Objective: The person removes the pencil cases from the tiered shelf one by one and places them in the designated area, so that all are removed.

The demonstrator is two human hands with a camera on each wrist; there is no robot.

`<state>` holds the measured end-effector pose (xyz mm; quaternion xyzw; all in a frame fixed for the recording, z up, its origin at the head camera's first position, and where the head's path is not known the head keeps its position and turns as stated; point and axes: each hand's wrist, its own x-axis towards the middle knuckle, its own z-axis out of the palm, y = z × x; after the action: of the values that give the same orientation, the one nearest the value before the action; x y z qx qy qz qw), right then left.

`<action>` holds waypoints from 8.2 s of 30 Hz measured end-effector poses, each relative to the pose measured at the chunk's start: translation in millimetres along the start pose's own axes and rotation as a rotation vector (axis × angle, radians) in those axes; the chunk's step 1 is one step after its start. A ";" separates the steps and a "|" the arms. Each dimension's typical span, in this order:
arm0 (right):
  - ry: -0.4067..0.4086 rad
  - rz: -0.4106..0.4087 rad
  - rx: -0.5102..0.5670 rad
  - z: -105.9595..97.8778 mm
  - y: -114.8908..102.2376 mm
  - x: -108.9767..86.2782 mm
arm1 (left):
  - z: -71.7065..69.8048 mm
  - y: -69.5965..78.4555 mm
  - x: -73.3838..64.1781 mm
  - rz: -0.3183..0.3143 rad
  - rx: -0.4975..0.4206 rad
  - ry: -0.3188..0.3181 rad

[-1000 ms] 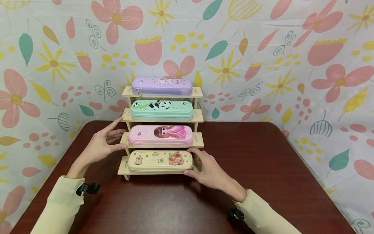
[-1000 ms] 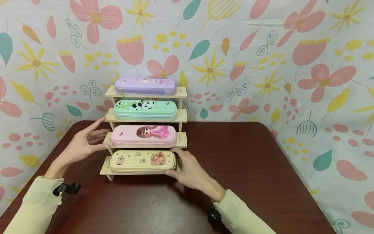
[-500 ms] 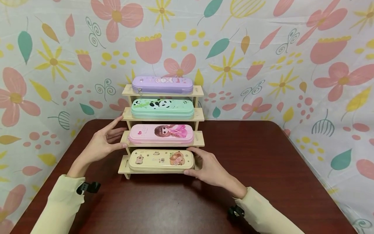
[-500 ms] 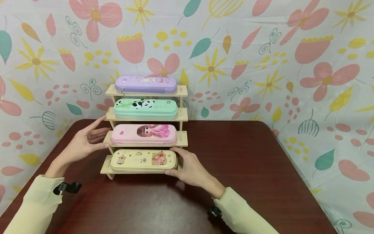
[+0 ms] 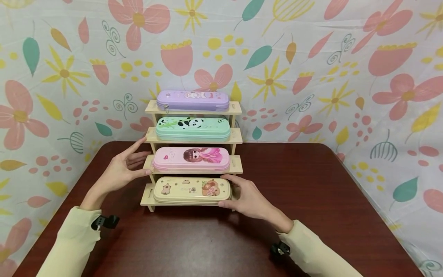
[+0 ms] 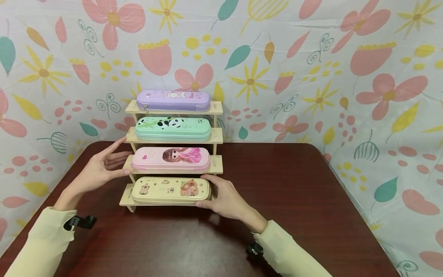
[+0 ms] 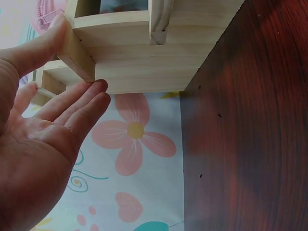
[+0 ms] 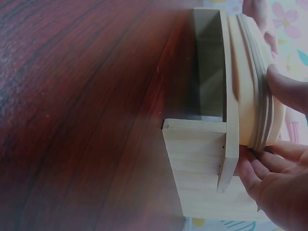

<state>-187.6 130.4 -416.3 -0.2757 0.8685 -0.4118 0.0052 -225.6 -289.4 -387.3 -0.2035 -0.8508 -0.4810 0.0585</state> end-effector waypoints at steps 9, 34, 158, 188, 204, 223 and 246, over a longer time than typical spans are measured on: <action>0.006 -0.048 -0.015 1.7 2.0 2.8 | 1.7 -1.8 0.2 0.005 -0.005 0.003; 0.021 -0.048 0.165 4.0 5.0 3.2 | 1.4 -4.0 0.8 0.014 -0.040 0.004; 0.076 0.343 0.111 -244.8 194.8 -34.1 | 2.6 -5.2 1.0 -0.003 -0.020 0.006; -0.100 0.276 -0.100 -249.1 228.9 -12.7 | 3.3 -4.2 1.7 -0.018 -0.029 0.008; -0.129 0.309 -0.160 -246.3 241.5 -8.1 | 2.9 -2.9 1.5 -0.018 -0.035 0.011; -0.101 0.378 -0.144 -245.1 236.8 -1.8 | 2.9 -3.7 1.6 -0.019 -0.035 0.011; -0.075 0.396 -0.156 -244.9 236.8 0.2 | 2.6 -3.2 1.1 -0.022 -0.031 0.012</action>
<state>-358.0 425.3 -424.5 -0.1145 0.9341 -0.3238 0.0971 -227.6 -288.3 -390.9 -0.1920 -0.8450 -0.4960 0.0550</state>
